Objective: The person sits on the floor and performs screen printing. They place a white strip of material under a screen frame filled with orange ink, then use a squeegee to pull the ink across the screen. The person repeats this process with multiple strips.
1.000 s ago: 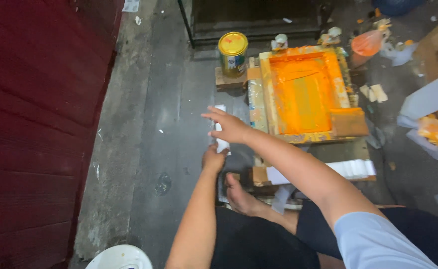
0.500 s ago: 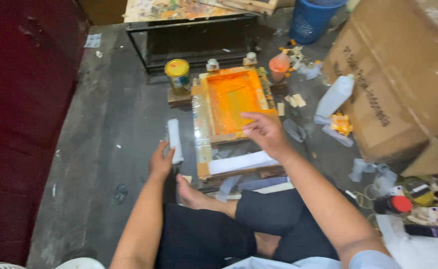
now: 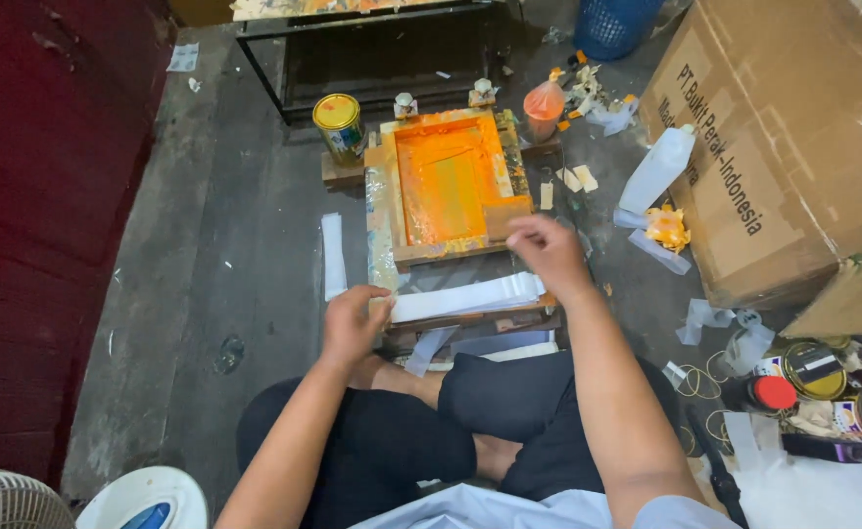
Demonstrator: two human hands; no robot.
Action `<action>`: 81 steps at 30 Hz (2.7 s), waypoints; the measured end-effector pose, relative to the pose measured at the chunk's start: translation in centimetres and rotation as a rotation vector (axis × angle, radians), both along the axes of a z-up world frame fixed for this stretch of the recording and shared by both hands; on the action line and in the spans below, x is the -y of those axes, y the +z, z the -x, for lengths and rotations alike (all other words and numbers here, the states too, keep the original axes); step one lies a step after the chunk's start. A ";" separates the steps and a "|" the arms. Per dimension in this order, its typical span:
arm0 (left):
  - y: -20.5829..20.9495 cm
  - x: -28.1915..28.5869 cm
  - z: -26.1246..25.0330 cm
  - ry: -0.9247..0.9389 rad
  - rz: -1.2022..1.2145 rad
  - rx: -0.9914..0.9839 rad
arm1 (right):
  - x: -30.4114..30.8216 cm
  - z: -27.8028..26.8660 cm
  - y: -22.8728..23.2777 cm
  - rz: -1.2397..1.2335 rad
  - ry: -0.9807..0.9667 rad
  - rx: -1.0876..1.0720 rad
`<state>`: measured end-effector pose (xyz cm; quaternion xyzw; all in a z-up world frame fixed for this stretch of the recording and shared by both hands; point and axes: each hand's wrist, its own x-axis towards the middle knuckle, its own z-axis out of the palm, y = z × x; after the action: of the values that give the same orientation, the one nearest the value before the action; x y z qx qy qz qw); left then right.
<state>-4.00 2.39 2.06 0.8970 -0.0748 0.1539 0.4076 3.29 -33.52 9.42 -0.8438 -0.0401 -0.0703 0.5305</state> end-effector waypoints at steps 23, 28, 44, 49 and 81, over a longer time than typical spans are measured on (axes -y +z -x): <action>-0.6 2.1 -1.4 -0.280 -0.361 0.097 | -2.8 -1.9 -0.7 0.724 0.687 -0.210; 0.3 2.1 -1.2 -0.293 -0.345 0.069 | -2.6 -1.7 -1.6 0.721 0.690 -0.190; -14.1 -0.9 -1.6 -0.318 -0.502 0.131 | -2.3 -1.5 -2.2 0.760 0.685 -0.179; -11.3 -0.6 -1.7 -0.324 -0.538 0.107 | -2.1 -1.5 -2.3 0.773 0.696 -0.176; 3.0 2.4 -1.0 -0.030 0.029 0.083 | -1.9 -1.1 1.0 0.253 0.455 0.008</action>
<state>-3.01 -0.01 5.03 0.8826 -0.1028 0.1861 0.4192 4.44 -31.65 10.39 -0.8725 -0.2393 0.0529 0.4226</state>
